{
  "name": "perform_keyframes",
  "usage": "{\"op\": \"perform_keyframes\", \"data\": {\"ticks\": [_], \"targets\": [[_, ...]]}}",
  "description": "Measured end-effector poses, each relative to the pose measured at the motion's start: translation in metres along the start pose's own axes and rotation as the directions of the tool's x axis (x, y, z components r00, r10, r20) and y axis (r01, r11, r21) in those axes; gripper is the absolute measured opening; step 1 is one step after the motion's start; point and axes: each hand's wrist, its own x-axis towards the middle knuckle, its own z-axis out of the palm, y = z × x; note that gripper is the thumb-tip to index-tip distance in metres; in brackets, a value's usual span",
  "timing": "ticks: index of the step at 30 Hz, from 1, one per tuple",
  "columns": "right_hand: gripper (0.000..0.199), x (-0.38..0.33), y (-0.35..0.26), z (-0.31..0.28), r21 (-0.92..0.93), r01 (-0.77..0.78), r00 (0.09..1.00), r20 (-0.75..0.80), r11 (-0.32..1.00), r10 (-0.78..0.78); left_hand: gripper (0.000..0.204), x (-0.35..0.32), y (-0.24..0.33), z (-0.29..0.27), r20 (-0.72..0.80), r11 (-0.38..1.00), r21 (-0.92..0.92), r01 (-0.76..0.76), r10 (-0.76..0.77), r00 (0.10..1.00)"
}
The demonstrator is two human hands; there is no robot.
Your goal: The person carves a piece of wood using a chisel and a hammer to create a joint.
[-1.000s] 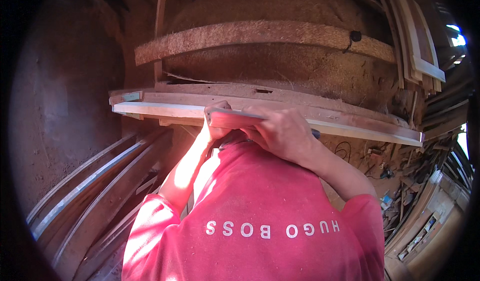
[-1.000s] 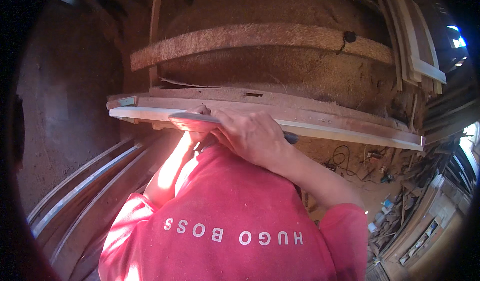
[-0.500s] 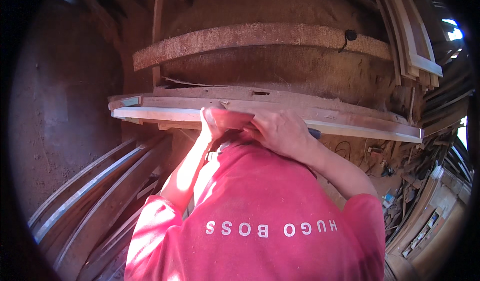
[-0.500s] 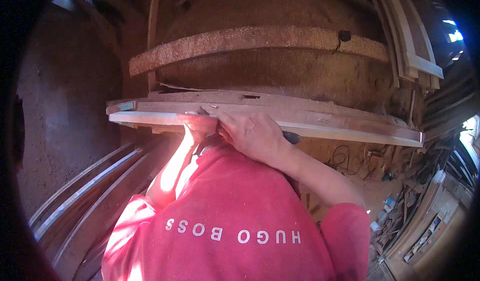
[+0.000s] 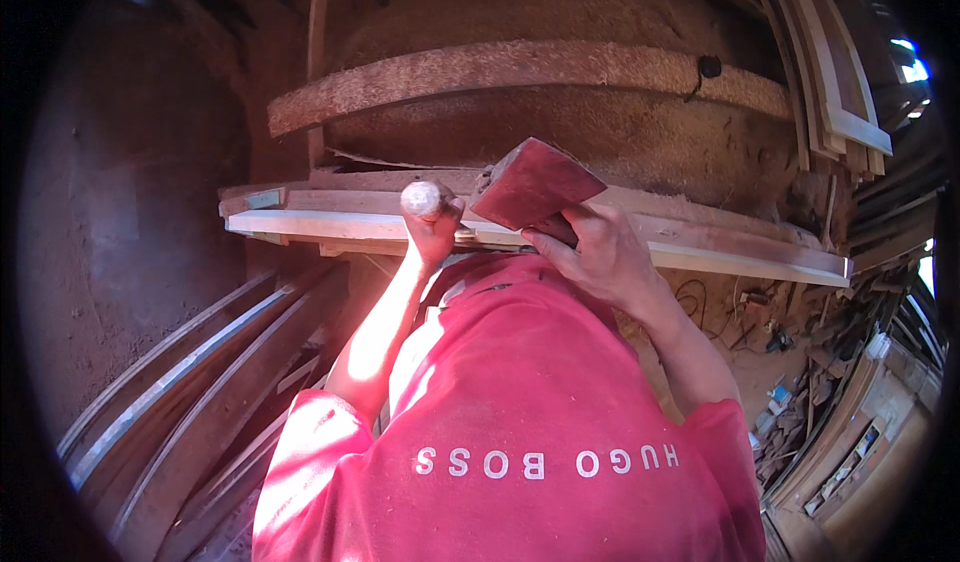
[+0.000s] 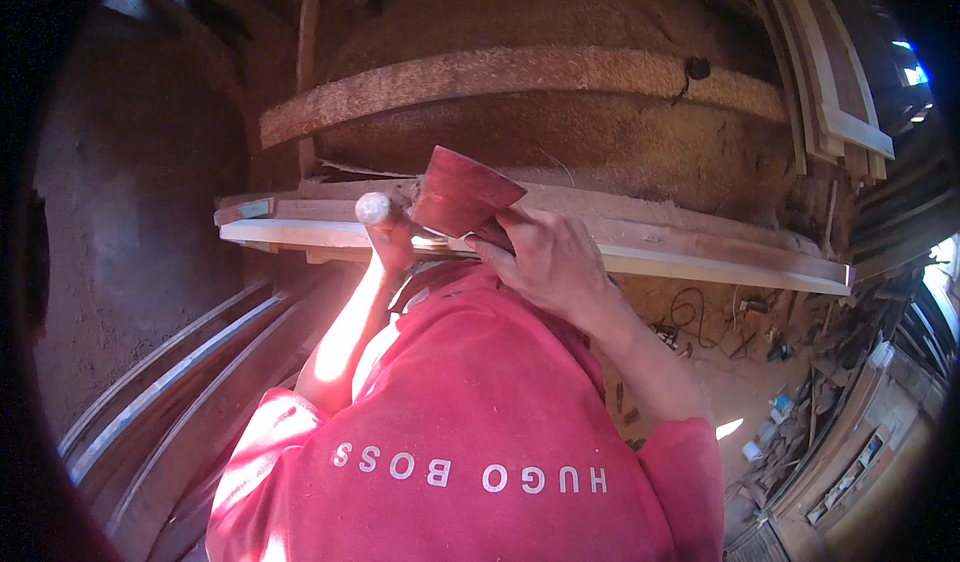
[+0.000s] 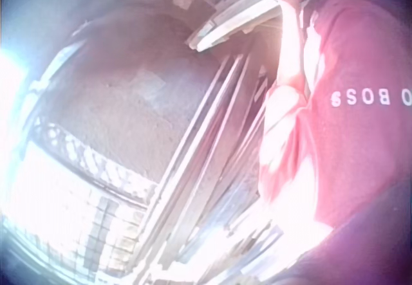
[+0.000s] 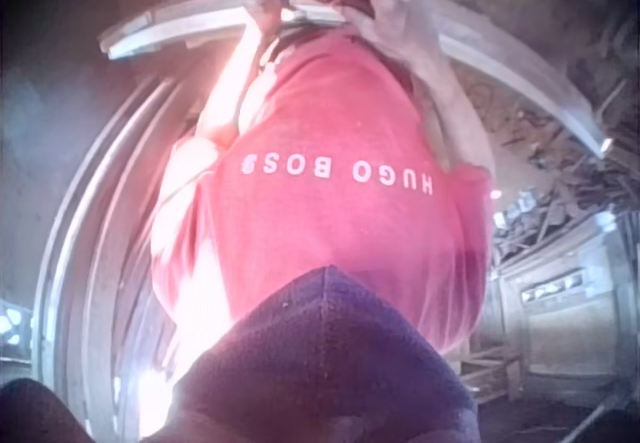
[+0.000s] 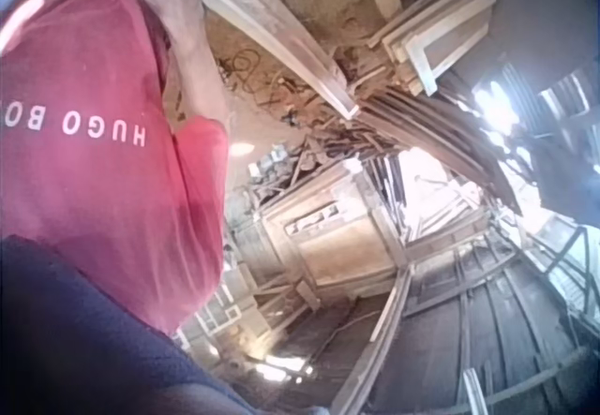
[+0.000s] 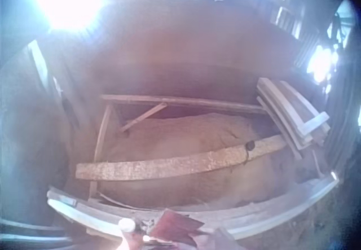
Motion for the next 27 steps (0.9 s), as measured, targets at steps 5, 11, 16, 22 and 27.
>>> {"op": "perform_keyframes", "data": {"ticks": [5, 11, 16, 22, 27], "targets": [[0.032, 0.001, -0.012, -0.011, -0.012, 0.025, 1.000, -0.005, 1.000, -0.025, 0.008, 0.000, -0.004, 0.003, 0.137, 0.957, 0.257, -0.138, 0.105, 0.985], [0.030, 0.005, -0.017, -0.012, 0.003, 0.130, 0.991, -0.030, 0.991, -0.130, 0.011, 0.005, -0.007, 0.009, 0.269, 0.931, 0.235, -0.278, 0.213, 0.939], [0.025, 0.010, -0.022, -0.014, 0.013, 0.097, 0.995, -0.034, 0.995, -0.096, 0.015, 0.003, -0.003, 0.012, 0.312, 0.976, 0.146, -0.158, 0.106, 0.944], [0.024, 0.010, -0.022, -0.019, 0.005, 0.168, 0.986, -0.025, 0.986, -0.167, 0.017, 0.002, 0.000, 0.012, 0.311, 0.985, 0.100, -0.138, 0.100, 0.945], [0.023, 0.013, -0.030, -0.019, 0.042, 0.210, 0.976, -0.076, 0.977, -0.206, 0.016, 0.002, 0.000, 0.014, 0.365, 0.987, 0.094, -0.131, 0.088, 0.927]]}}
